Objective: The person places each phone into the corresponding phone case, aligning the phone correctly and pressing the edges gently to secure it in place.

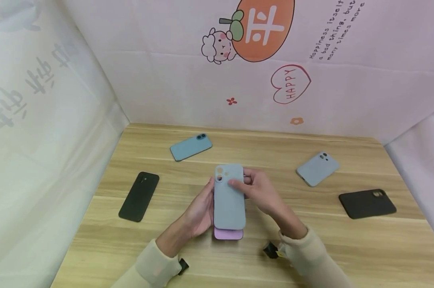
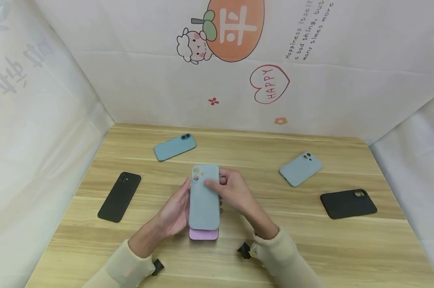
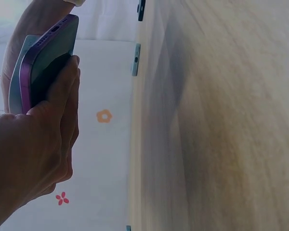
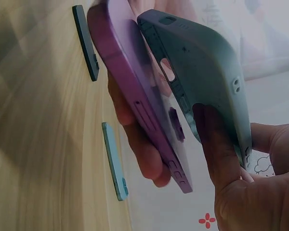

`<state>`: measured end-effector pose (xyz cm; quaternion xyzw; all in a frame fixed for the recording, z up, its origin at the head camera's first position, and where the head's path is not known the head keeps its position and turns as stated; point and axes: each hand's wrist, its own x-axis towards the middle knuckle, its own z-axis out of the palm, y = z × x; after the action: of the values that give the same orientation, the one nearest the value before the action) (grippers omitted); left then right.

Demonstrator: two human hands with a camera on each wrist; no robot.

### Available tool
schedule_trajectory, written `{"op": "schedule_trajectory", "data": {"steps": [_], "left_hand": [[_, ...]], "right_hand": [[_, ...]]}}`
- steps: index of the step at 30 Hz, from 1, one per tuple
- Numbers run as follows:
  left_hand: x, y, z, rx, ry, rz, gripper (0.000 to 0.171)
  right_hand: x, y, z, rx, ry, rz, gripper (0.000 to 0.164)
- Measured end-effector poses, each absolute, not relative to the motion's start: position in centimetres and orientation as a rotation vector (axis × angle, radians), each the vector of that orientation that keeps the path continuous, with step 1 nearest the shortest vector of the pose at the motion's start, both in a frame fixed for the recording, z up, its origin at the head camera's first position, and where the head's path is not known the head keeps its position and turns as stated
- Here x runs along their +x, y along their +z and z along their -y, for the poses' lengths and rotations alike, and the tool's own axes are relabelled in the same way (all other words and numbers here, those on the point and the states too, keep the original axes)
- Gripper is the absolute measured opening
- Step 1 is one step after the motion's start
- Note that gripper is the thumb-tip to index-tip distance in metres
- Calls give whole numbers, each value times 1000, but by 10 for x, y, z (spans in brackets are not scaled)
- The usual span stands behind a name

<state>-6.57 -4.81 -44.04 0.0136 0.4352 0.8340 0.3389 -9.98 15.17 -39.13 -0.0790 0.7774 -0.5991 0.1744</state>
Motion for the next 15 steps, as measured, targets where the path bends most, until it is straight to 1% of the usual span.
{"op": "schedule_trajectory", "data": {"steps": [8, 15], "left_hand": [[-64, -438, 46, 23, 2165, -1176, 69], [-64, -437, 46, 18, 2152, -1184, 63]], "right_hand": [[-99, -395, -149, -251, -1641, -2281, 35], [-98, -394, -148, -272, -1604, -2350, 35]]}}
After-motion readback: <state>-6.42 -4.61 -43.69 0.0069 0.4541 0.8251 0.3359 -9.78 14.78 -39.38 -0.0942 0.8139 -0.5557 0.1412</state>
